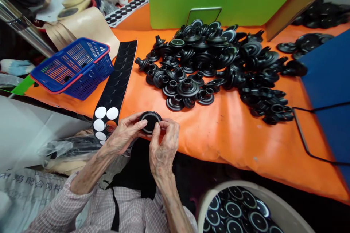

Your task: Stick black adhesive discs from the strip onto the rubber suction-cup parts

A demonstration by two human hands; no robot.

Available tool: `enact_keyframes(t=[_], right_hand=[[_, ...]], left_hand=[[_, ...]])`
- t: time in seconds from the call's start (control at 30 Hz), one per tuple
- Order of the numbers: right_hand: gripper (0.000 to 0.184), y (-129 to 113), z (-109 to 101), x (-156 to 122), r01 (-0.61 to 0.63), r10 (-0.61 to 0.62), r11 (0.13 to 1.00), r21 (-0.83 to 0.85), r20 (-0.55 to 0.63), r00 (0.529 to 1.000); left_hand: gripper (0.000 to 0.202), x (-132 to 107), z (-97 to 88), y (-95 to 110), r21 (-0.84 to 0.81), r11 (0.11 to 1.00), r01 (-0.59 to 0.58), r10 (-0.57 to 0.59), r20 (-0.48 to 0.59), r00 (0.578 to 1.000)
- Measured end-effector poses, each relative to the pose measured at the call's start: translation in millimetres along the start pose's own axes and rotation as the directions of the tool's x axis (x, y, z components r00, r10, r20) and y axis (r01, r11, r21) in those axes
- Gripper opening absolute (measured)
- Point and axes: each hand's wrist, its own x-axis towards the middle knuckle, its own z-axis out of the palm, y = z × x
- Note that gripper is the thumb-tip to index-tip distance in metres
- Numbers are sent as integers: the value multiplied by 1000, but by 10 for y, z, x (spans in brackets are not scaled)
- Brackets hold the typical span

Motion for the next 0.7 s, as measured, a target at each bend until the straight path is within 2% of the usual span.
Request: enact_keyframes(t=[0.2,0.4,0.47,0.53,0.6,0.7], right_hand=[[8,19,53,-10,91,-92,995,-34,-7,996],[10,12,106,-30,72,-72,997,-12,-13,997],[12,3,97,-25,-26,26,999,48,2,1000],[23,-13,67,3,-191,180,969,158,82,980],[29,-38,35,61,-352,289,897,267,247,925],[30,-97,90,208,-458,283,818,348,449,847]], left_hand=[[38,-22,-20,-16,9,1000,-21,21,-30,999],[37,-25,-50,-26,7,1000,-25,25,-42,999],[35,-28,-51,-19,-4,1000,-23,23,-37,999],[35,-38,-52,-4,-19,1000,-25,24,-46,999],[37,-54,-68,26,-27,999,-31,29,-67,997],[40,-53,-162,135,11,998,-55,56,-92,994]])
